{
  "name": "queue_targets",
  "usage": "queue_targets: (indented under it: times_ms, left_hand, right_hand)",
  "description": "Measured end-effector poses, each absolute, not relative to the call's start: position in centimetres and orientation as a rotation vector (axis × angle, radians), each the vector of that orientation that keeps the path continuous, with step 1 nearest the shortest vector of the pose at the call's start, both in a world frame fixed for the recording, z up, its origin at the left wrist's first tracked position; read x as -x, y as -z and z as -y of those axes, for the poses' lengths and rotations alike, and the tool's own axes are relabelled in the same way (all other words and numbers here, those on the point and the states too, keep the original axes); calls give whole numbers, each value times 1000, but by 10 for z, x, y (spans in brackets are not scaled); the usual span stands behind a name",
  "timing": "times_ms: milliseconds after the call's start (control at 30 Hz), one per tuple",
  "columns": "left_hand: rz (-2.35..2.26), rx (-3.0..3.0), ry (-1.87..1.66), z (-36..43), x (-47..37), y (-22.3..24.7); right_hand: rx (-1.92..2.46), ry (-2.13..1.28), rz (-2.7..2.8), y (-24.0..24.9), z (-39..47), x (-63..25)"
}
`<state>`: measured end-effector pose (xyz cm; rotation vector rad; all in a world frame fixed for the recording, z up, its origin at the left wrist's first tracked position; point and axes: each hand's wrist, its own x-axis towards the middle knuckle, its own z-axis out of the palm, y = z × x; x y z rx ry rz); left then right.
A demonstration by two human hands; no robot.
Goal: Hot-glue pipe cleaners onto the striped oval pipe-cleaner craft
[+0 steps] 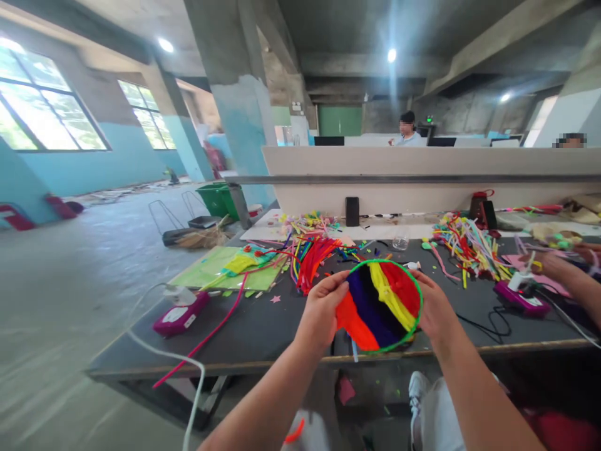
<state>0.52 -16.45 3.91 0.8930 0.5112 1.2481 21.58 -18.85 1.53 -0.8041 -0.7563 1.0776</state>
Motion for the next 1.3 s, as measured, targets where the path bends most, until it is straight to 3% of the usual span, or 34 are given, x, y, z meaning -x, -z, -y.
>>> queue_targets:
  times_ms: [333, 567, 1300]
  left_hand:
    - [-349, -631, -1517, 156, -26, -45]
    - [-372, -623, -1589, 161, -31, -52]
    - [-418, -934, -1447, 174, -41, -43]
  right_hand:
    - [624, -1396, 719, -8, 215, -128]
    - [556, -1339, 665, 8, 216, -101]
    - [647, -1129, 585, -15, 207, -135]
